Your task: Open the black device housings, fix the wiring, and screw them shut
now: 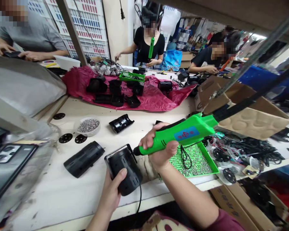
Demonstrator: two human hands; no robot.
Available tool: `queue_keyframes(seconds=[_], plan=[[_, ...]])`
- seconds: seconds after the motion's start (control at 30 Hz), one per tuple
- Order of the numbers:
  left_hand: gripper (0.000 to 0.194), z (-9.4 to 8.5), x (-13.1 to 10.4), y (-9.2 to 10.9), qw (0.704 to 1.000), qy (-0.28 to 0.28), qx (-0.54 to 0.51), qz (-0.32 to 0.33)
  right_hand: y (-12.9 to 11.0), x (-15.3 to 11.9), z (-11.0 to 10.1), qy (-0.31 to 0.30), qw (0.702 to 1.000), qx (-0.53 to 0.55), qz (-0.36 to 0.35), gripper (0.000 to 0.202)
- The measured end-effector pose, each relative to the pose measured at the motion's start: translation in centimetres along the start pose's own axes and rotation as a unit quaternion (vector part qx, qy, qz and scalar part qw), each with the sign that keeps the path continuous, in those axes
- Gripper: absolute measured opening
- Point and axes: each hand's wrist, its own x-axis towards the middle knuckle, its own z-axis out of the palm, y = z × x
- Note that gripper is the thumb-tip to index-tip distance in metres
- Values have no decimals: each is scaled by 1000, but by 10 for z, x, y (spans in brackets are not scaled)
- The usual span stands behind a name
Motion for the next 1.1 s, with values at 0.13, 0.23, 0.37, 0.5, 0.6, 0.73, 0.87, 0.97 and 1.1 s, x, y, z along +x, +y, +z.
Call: queue_keyframes(seconds=[0.13, 0.23, 0.37, 0.5, 0.6, 0.73, 0.87, 0.97, 1.1], plan=[[77, 8, -4, 3, 1000, 4, 19, 10, -34, -4, 7, -13, 997, 9, -81, 56], [72, 11, -3, 2, 998, -10, 48, 40, -52, -13, 18, -68, 992, 50, -99, 48], [72, 9, 2, 0, 993, -25, 89, 70, -38, -22, 26, -150, 985, 68, -56, 46], [68, 7, 6, 1, 992, -21, 98, 81, -8, -19, 31, -148, 987, 59, -14, 53], [73, 8, 7, 5, 995, -39, 76, 47, 2, -9, 38, -154, 984, 80, 33, 56], [77, 7, 7, 8, 995, -54, 82, 14, 7, 9, 49, -215, 969, 85, 87, 53], [82, 5, 9, 7, 996, -52, 69, 13, 14, 9, 50, -227, 967, 88, 73, 53], [74, 5, 11, 7, 995, -54, 73, 32, 18, -2, 40, -173, 978, 117, 17, 52], [63, 8, 10, 7, 994, -47, 83, 48, 6, -11, 28, -141, 982, 95, -77, 54]])
